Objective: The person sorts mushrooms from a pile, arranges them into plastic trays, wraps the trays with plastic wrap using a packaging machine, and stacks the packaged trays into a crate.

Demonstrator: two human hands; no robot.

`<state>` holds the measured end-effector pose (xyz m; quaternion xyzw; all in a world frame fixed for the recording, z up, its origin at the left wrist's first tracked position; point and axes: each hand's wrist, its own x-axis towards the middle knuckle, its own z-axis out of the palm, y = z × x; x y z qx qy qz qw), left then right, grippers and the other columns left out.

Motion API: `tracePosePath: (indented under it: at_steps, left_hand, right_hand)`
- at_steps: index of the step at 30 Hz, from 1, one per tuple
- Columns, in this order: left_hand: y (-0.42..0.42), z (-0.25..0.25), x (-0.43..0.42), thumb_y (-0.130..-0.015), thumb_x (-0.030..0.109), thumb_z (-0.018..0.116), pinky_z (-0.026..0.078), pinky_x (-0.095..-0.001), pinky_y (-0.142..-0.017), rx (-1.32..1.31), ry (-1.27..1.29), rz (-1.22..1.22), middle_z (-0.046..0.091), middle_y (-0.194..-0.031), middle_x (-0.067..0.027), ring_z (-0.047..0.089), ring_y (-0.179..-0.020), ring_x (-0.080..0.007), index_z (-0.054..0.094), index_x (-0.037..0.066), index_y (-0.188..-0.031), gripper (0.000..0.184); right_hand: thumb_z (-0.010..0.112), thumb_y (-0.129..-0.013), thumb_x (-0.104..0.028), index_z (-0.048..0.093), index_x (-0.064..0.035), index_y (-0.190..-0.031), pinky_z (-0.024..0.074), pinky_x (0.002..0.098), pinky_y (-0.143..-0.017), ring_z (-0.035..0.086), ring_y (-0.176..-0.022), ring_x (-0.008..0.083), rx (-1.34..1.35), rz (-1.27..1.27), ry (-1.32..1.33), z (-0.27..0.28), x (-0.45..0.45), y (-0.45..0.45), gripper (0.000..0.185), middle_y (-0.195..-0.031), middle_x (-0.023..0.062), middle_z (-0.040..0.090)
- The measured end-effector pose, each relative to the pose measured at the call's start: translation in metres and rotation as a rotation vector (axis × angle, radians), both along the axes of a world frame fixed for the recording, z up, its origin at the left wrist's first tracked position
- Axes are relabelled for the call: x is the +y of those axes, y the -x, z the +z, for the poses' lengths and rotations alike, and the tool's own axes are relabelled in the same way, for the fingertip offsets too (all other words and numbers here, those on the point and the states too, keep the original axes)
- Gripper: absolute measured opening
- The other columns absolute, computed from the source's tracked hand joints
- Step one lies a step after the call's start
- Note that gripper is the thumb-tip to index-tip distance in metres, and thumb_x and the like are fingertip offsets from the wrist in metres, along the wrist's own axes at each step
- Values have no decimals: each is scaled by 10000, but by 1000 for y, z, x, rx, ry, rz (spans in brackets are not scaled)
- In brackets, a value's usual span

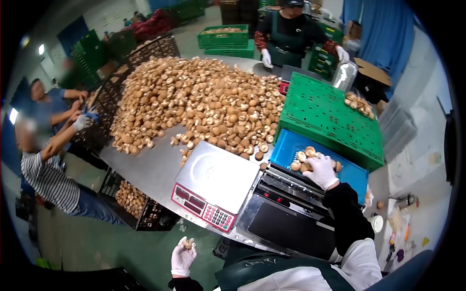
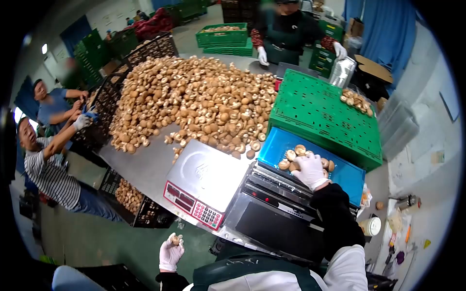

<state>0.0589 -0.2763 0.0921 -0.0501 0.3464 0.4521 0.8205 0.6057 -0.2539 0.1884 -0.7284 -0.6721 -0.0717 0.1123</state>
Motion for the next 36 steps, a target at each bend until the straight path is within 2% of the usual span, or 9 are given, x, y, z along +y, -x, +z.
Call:
tracePosePath:
  at_steps: [9, 11, 21, 25, 29, 31, 33, 35, 36]
  left_hand:
    - [-61, 32, 66, -919, 143, 484, 550, -343, -614, 164, -241, -563, 603, -898, -152, 624, -781, -265, 532, 29, -954, 129]
    - [-85, 57, 71, -901, 48, 485, 529, -291, -779, 174, -342, -693, 605, -996, -109, 621, -875, -185, 527, -20, -1133, 245]
    - [-157, 111, 93, -940, 199, 516, 486, -199, -701, 54, -621, -895, 543, -1167, -71, 580, -809, -73, 276, 65, -1426, 558]
    - [-104, 86, 99, -929, 233, 525, 428, -156, -502, -3, -488, -652, 583, -987, -74, 530, -607, -62, 372, 68, -1346, 475]
    - [-7, 36, 124, -911, 148, 518, 429, -154, -450, -26, -99, 254, 611, -969, -92, 565, -639, -85, 511, 90, -1145, 241]
    - [40, 22, 154, -911, 173, 535, 483, -218, -539, 125, 95, 525, 608, -800, -56, 579, -645, -137, 559, 67, -975, 126]
    - [108, -22, 192, -868, 222, 603, 529, -291, -701, 599, -393, 415, 607, -954, -91, 586, -868, -195, 541, 5, -1021, 273]
    - [137, 4, 228, -847, 278, 631, 493, -350, -888, -183, 65, 748, 528, -1150, -151, 491, -1109, -260, 483, -10, -1150, 443]
    - [155, -3, 248, -847, 301, 626, 450, -374, -952, -165, 62, 786, 483, -1201, -167, 435, -1169, -294, 451, -9, -1194, 497]
  right_hand:
    - [665, -641, -46, 556, -91, -940, 397, 393, -803, 525, -906, 306, 265, -206, -185, 19, -8, 26, 321, -918, 96, 577]
    - [636, -665, -13, 546, -61, -989, 413, 368, -815, 530, -900, 285, 479, -169, -293, 25, -18, 45, 340, -947, 105, 569]
    - [714, -669, 5, 526, -19, -1077, 434, 355, -894, 552, -1023, 303, 876, 417, -23, 34, 2, 206, 450, -1079, 148, 567]
    - [728, -680, -52, 516, 15, -1159, 419, 366, -932, 539, -1071, 313, 1083, 377, 162, 18, 7, 230, 528, -1142, 170, 560]
    - [693, -701, -49, 569, -7, -1089, 446, 356, -873, 584, -963, 277, 1085, 214, 493, -7, 5, 209, 409, -1018, 136, 612]
    - [681, -717, -56, 588, -21, -1079, 455, 358, -833, 596, -895, 264, 903, 371, 374, -14, 3, 210, 375, -954, 123, 624]
    - [662, -760, -113, 603, -31, -1083, 460, 357, -812, 596, -884, 270, 917, 307, 497, -15, -1, 210, 339, -960, 128, 625]
    - [656, -773, -132, 603, -31, -1091, 459, 355, -814, 594, -889, 276, 919, 299, 532, -11, -2, 210, 338, -970, 130, 625]
    - [648, -788, -163, 601, -28, -1096, 456, 358, -825, 593, -892, 282, 932, 262, 569, -13, -4, 207, 340, -968, 131, 626]
